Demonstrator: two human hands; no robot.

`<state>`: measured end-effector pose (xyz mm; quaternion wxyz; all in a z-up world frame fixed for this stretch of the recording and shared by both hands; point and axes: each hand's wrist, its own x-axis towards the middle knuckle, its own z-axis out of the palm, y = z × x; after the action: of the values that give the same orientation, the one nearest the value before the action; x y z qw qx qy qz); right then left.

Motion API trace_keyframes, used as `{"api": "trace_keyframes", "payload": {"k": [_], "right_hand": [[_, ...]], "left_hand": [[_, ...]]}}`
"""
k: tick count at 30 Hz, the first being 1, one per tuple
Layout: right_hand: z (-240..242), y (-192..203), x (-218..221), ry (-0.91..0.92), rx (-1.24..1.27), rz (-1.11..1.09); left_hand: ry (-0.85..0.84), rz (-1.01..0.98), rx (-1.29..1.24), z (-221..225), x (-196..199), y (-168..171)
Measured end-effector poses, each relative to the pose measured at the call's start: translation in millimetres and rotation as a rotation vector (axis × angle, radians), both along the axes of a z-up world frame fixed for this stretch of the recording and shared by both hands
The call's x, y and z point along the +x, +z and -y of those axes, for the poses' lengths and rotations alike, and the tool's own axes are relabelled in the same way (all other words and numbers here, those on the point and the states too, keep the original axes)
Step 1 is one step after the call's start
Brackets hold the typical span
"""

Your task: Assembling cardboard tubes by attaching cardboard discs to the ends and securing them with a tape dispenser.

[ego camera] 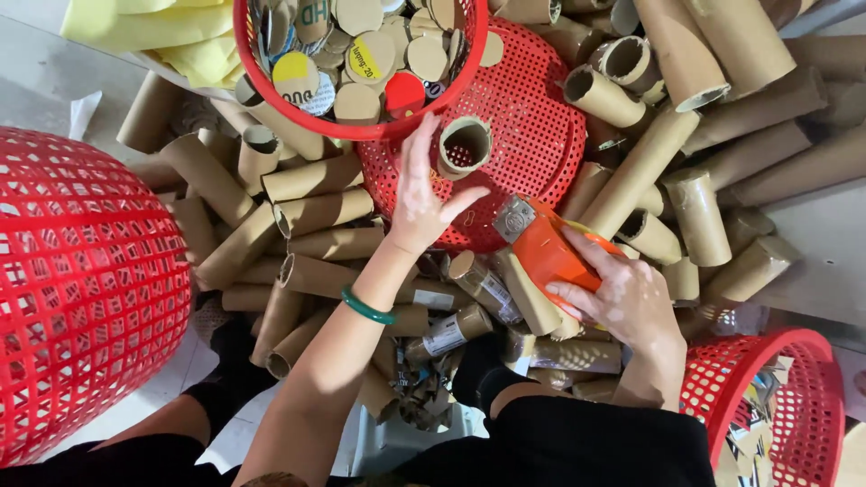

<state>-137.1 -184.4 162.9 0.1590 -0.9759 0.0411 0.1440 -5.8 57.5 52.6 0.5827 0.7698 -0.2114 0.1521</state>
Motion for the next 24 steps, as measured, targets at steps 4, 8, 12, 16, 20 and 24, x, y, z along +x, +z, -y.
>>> {"api": "trace_keyframes", "payload": {"k": [4,8,12,16,20,24], "right_hand": [[-1.0,4.1,-0.7,-0.009,-0.001,0.011],[-2.6,5.3,-1.6,-0.034,-0.017,-0.036],[-0.8,1.6,0.3,-0.016,0.017,0.022],[1.9,0.6,1.7,-0.036,0.025,-0.02],[3.7,1.9,1.9,-0.034,0.025,-0.034],[4.7,2.7,-1.0,-0.03,0.013,0.001]], "left_hand": [[0.24,0.096,0.129,-33.0,35.3,-14.6],[0.374,-0.013,0.447,-58.9,98.9,-21.8],[0.322,-0.039,0.691,-61.0,133.6,-28.0],[0.325,0.006,0.604,-61.6,119.5,-12.4],[0.149,-0.333,0.288,-44.7,82.9,32.8],[-0.131,-0.195,0.335,-28.5,43.8,49.2]]}}
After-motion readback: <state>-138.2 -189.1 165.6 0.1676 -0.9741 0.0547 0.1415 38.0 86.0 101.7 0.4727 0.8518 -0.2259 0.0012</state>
